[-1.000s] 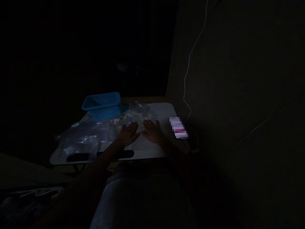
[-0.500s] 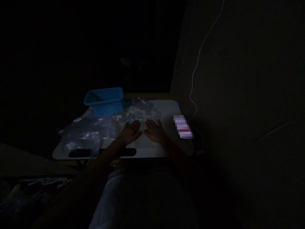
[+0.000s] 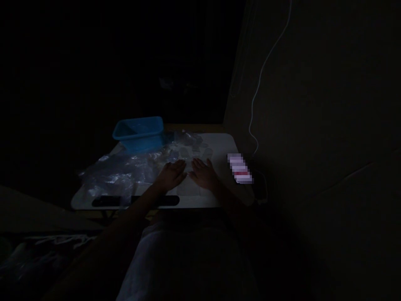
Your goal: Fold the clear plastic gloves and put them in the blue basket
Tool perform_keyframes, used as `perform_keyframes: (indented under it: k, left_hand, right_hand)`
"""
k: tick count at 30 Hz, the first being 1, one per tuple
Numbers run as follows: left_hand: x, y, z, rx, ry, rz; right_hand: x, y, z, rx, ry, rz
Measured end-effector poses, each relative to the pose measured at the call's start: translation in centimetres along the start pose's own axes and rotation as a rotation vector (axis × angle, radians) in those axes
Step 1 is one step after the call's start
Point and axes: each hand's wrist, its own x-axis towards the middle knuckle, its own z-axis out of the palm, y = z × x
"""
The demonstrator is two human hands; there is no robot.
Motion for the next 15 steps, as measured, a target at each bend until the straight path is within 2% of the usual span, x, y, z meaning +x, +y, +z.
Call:
perform_keyframes:
  k: [5,10,13,15]
  left_hand:
    - [0.0,-0.1,0.0,-0.009,-0.015,-0.006]
    - [0.1,-0.2,0.0,-0.036,0.027,0.025]
    - [0.1,-0.2,0.0,-0.052,0.040,0.035]
    - [0.1,-0.3,-0.2,-0.059,0.047,0.045]
  right_hand:
    - [0.2,0.4,-0.6,0.046,0.025,0.020]
    - [-1.3,4.0,-1.6,0.117,0.117,0.152]
    - [-3.3,5.5,-1.6,0.118,0.091,0.129]
    - [-4.4,5.5,-1.4,0.104,0.044,0.086]
